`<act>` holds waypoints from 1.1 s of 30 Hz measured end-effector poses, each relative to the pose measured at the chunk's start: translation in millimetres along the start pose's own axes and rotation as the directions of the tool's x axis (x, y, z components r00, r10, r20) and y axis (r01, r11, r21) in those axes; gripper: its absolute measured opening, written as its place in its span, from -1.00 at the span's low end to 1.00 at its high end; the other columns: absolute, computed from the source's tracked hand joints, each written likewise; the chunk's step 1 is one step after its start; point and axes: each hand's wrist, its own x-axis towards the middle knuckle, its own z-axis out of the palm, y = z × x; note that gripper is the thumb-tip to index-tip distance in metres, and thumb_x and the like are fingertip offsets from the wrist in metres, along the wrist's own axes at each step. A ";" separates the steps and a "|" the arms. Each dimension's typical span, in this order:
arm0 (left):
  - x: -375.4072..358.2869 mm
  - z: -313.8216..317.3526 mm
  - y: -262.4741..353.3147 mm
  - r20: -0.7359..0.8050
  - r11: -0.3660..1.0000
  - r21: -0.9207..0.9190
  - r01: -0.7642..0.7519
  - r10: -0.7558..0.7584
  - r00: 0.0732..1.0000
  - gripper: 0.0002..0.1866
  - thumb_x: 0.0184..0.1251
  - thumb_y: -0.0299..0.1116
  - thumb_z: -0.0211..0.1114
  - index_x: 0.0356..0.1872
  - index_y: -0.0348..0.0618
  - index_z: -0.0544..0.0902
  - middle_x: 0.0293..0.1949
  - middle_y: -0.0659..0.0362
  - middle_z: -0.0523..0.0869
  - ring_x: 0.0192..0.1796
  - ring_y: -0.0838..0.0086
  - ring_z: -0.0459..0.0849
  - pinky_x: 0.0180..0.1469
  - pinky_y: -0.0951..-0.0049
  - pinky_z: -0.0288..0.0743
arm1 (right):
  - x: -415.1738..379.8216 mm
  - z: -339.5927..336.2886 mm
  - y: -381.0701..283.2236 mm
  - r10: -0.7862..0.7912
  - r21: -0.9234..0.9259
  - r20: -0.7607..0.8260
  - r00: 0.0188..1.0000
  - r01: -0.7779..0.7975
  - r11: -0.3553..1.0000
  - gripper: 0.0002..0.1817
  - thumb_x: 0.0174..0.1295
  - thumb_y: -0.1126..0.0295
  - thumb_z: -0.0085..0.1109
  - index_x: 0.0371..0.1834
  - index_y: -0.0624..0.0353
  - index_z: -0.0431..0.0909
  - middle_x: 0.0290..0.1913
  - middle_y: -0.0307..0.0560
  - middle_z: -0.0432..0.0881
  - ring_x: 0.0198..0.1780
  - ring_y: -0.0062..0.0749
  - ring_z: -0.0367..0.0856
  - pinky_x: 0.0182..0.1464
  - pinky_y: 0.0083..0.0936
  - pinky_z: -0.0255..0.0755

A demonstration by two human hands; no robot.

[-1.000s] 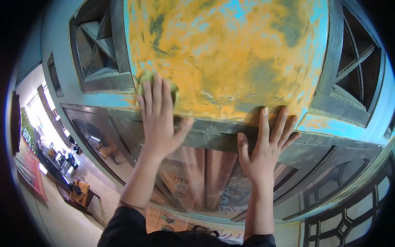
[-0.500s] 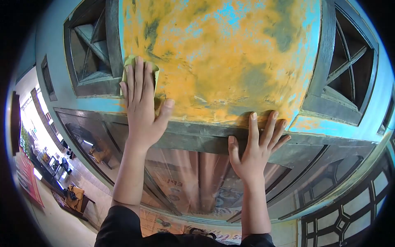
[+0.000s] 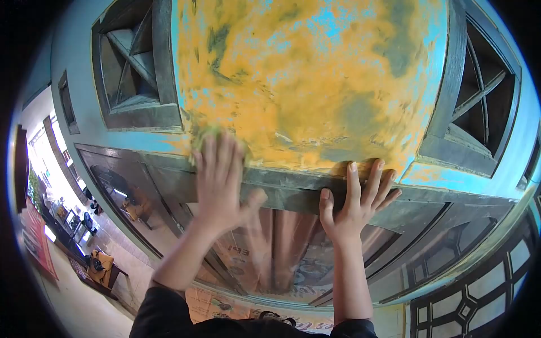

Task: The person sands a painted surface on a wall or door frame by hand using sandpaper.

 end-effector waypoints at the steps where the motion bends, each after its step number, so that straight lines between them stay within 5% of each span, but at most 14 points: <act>1: 1.1 -1.3 -2.7 -0.007 1.000 0.025 0.003 -0.003 1.000 -0.07 0.42 0.29 -0.01 0.54 -0.31 0.18 0.62 -0.10 0.02 0.64 -0.17 -0.13 0.54 -0.32 -0.39 | 0.0 0.6 -0.3 0.001 -0.002 -0.008 1.000 -0.001 1.000 -0.33 0.32 -0.04 0.11 0.51 -0.18 0.34 0.62 0.18 0.07 0.66 0.24 -0.23 0.53 0.29 -0.60; 7: 50.6 -31.4 -46.1 -0.274 0.991 -0.092 0.100 -0.121 0.954 -0.07 0.43 0.31 -0.03 0.54 -0.30 0.17 0.62 -0.10 0.02 0.64 -0.13 -0.13 0.56 -0.26 -0.38 | -3.1 4.4 -0.2 0.011 0.006 -0.027 1.000 -0.010 1.000 -0.35 0.32 -0.02 0.10 0.48 -0.14 0.37 0.61 0.22 0.09 0.65 0.26 -0.21 0.54 0.29 -0.58; 12: -3.1 3.6 -13.5 -0.024 0.985 0.095 -0.144 0.147 0.989 -0.07 0.45 0.30 -0.05 0.58 -0.25 0.08 0.62 -0.11 -0.01 0.64 -0.16 -0.17 0.55 -0.27 -0.42 | -2.9 2.9 -0.2 -0.042 -0.076 -0.015 0.999 0.040 0.996 -0.34 0.46 -0.09 -0.10 0.54 -0.05 0.27 0.62 0.21 0.05 0.66 0.25 -0.21 0.54 0.28 -0.49; 16: 49.9 -26.1 -55.8 -0.244 0.999 -0.008 0.044 -0.044 0.969 0.00 0.36 0.27 0.10 0.58 -0.31 0.06 0.62 -0.12 -0.03 0.64 -0.21 -0.22 0.53 -0.33 -0.44 | -5.1 6.1 0.1 -0.032 -0.072 -0.038 0.999 0.030 0.997 -0.35 0.44 -0.10 -0.07 0.50 -0.05 0.32 0.61 0.21 0.07 0.65 0.24 -0.19 0.55 0.28 -0.49; 23: 4.1 -5.3 -23.4 0.008 0.992 0.109 -0.066 0.066 0.998 0.00 0.39 0.40 -0.06 0.58 -0.24 0.09 0.62 -0.13 -0.04 0.64 -0.20 -0.20 0.53 -0.34 -0.42 | -3.5 1.4 -0.2 -0.025 -0.137 -0.061 0.998 0.016 0.990 -0.39 0.38 -0.12 0.00 0.42 -0.11 0.41 0.57 0.12 0.21 0.64 0.23 -0.11 0.55 0.24 -0.58; 27: 63.4 -39.4 -57.4 -0.198 1.000 0.014 -0.012 0.015 0.980 -0.01 0.40 0.38 -0.04 0.58 -0.24 0.09 0.62 -0.12 0.00 0.63 -0.20 -0.17 0.53 -0.33 -0.41 | 25.2 -6.6 3.0 -0.099 -0.192 -0.088 0.991 0.080 0.978 -0.38 0.36 -0.13 0.04 0.43 -0.13 0.40 0.53 0.03 0.28 0.62 0.20 -0.03 0.55 0.20 -0.59; 33: 11.8 -3.2 -25.7 -0.014 0.982 0.090 -0.164 0.165 0.986 -0.01 0.38 0.39 -0.03 0.58 -0.20 0.10 0.62 -0.11 -0.01 0.64 -0.16 -0.16 0.53 -0.35 -0.43 | 73.2 -17.9 -0.8 -0.219 -0.121 -0.044 0.975 0.213 0.970 -0.44 0.39 -0.16 -0.01 0.33 -0.17 0.55 0.48 -0.06 0.37 0.55 0.01 0.17 0.56 0.06 -0.27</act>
